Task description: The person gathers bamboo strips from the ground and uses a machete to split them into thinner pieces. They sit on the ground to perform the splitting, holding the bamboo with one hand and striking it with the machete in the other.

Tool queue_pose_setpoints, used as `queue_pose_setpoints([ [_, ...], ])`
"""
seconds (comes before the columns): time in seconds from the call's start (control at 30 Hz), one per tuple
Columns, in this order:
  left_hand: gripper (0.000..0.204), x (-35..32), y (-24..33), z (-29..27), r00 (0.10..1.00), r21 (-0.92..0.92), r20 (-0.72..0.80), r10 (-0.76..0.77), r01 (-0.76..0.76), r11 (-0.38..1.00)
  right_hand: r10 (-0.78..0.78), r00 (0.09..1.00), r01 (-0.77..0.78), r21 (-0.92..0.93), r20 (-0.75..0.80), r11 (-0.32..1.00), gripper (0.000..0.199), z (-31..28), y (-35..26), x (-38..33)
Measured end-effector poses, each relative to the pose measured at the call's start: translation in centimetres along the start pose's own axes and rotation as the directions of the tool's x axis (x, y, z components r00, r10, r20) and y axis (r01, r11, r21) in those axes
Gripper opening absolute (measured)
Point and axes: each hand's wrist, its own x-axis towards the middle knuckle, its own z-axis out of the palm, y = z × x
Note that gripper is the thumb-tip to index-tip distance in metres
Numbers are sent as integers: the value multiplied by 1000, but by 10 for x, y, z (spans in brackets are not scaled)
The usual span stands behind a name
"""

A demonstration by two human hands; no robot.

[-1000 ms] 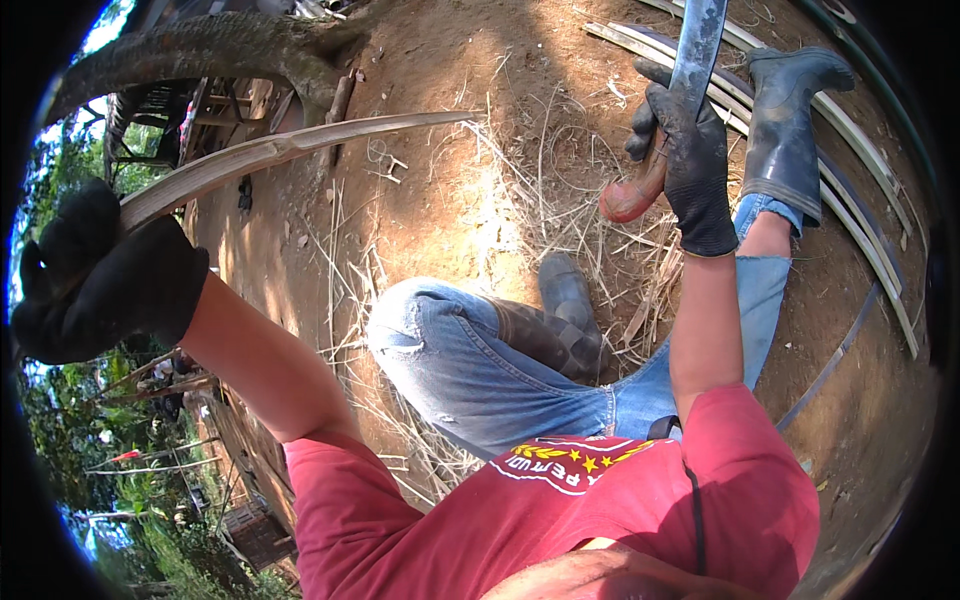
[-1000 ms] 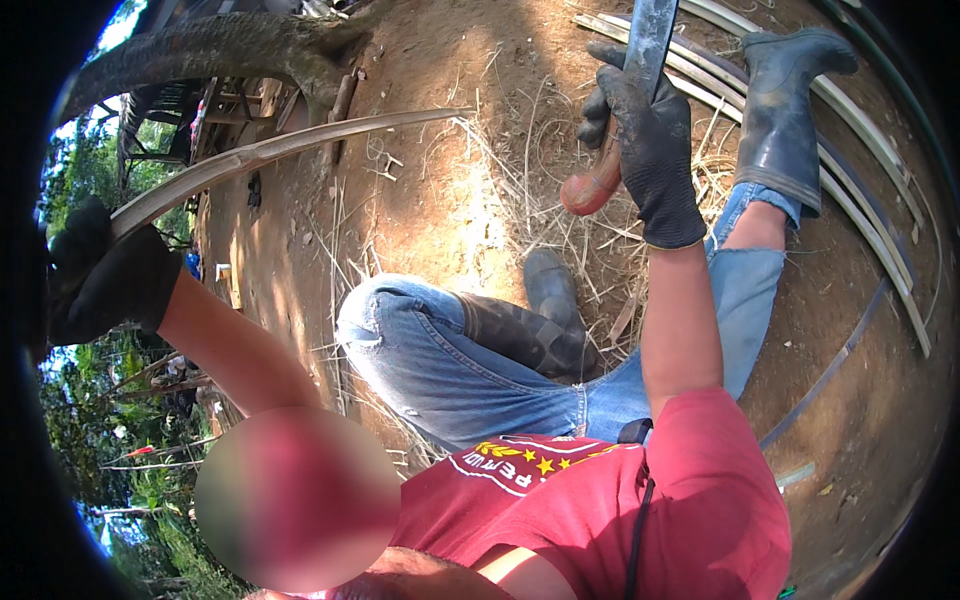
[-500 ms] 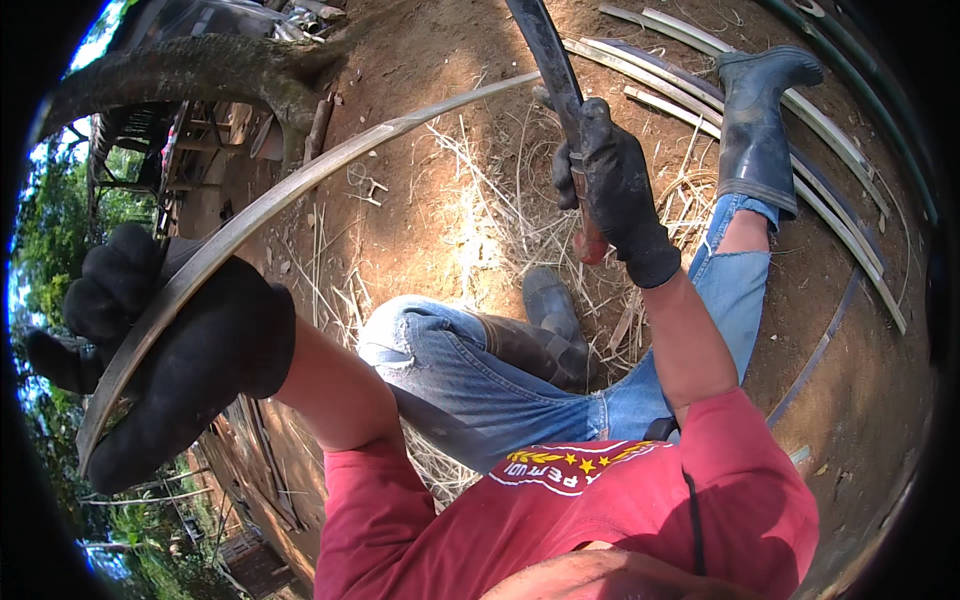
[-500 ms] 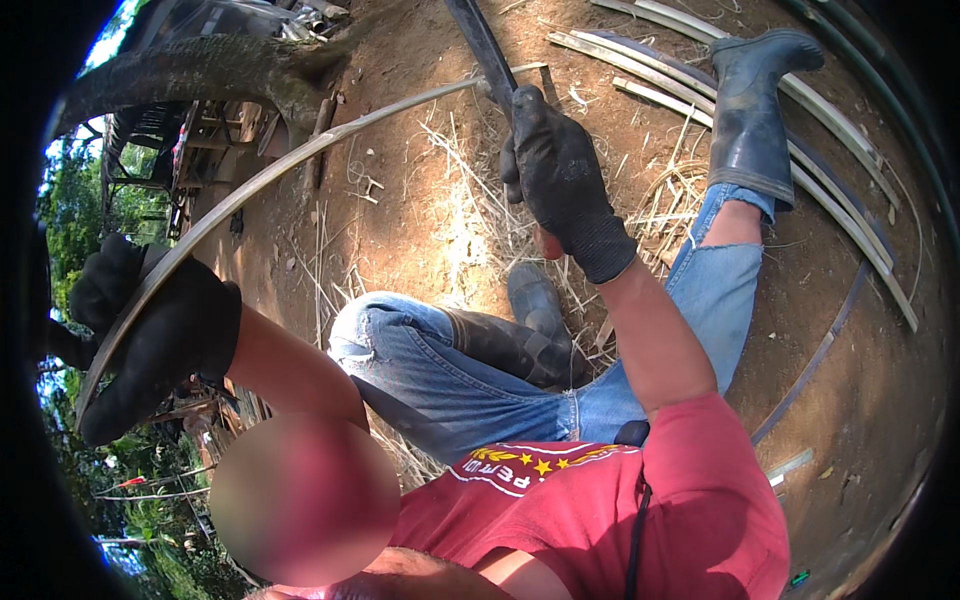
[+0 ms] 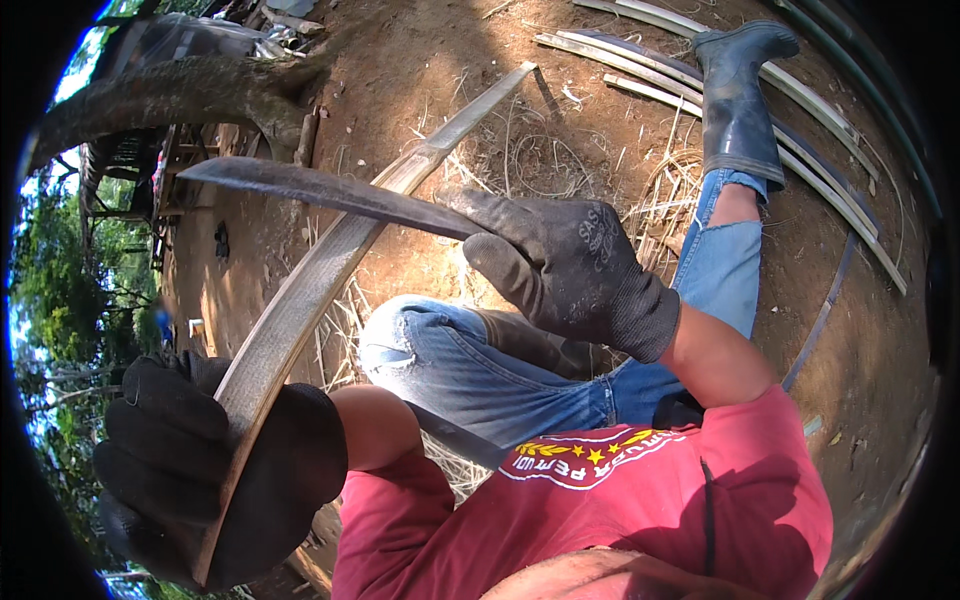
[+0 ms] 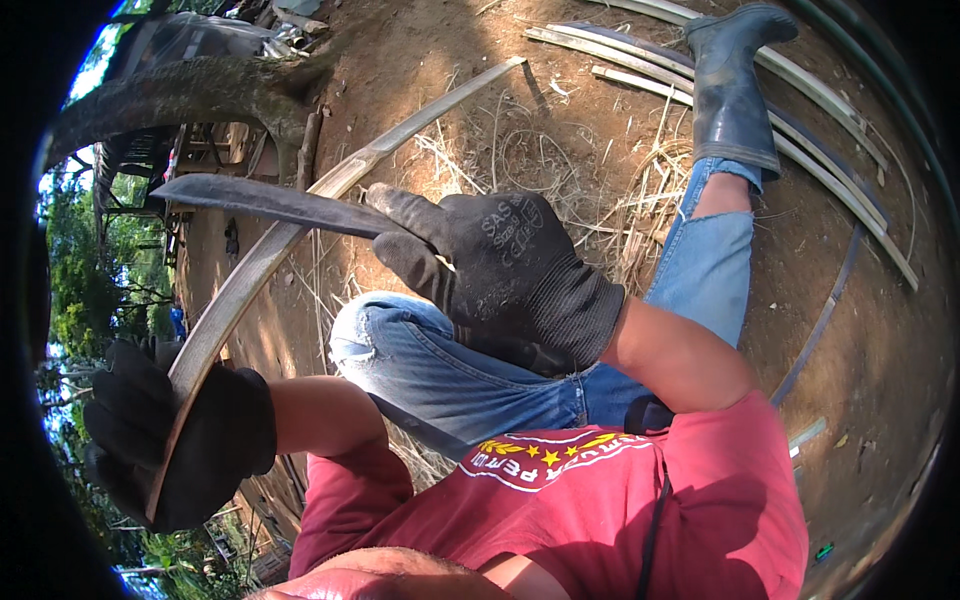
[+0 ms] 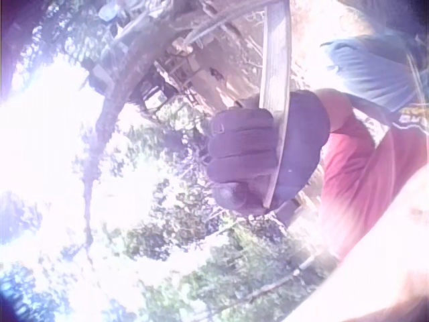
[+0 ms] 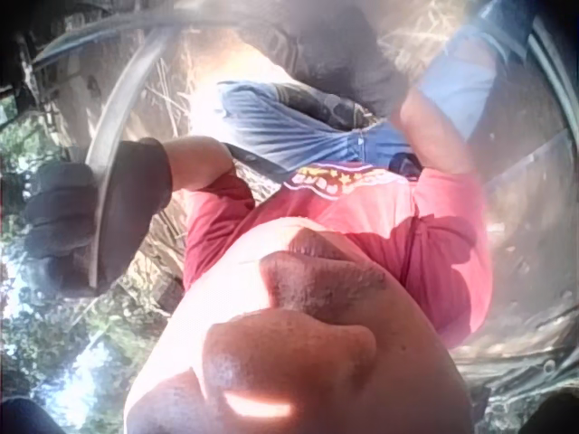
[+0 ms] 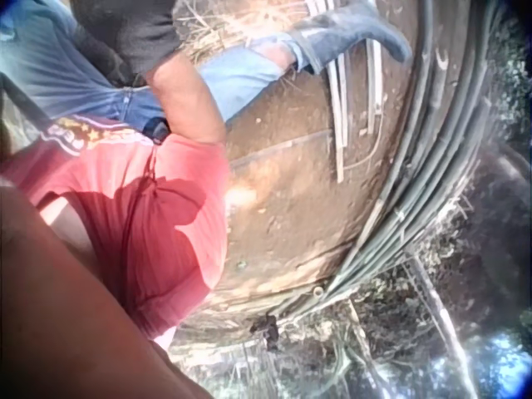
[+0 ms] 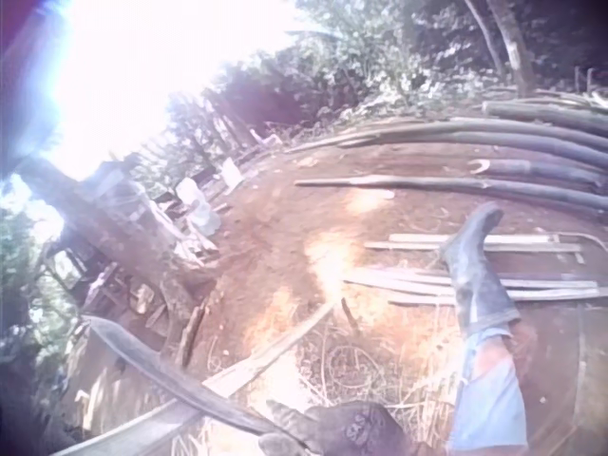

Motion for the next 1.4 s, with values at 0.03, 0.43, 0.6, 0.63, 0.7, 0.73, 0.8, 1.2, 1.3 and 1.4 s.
queue_pose_setpoints([
  [0.03, 28, -1, 4, -6, 979, -373, -152, -135, 69, 925, -63, 998, 64, -42, 27, 997, 40, -5, -13, -1],
  [0.43, 28, -1, 6, 23, 997, -596, 13, 70, -48, 801, 147, 988, -142, -102, 47, 985, 35, 9, -10, -3],
  [0.6, 30, 3, 6, 26, 980, -746, 163, 112, 48, 664, 113, 993, -114, -135, -17, 984, 37, 6, -1, 5],
  [0.63, 31, 4, 5, 26, 958, -867, 248, 146, 152, 474, 147, 989, -151, -160, -32, 976, 37, 7, 15, 9],
  [0.7, 33, 4, 5, 22, 974, -810, 168, 152, 48, 584, 170, 985, -171, -175, -22, 970, 35, 14, 21, 5],
  [0.73, 33, 2, 2, 18, 979, -774, 136, 150, 10, 633, 151, 988, -147, -176, 9, 973, 37, 13, 13, 4],
  [0.8, 34, 5, -1, 4, 984, -747, 117, 135, -2, 665, -9, 1000, 11, -105, 11, 994, 40, 4, -22, 6],
  [1.2, 29, -6, -12, 34, 978, -771, 129, 164, -5, 637, -91, 990, 71, -181, -107, 981, 40, 6, 8, 6],
  [1.3, 28, -4, -1, 40, 975, -819, 179, 128, 75, 570, 98, 992, -111, -202, -73, 973, 40, 19, 39, 13],
  [1.4, 28, -5, -7, 41, 980, -837, 156, 124, 65, 543, 35, 999, -39, -171, -26, 984, 41, 14, 4, 11],
])
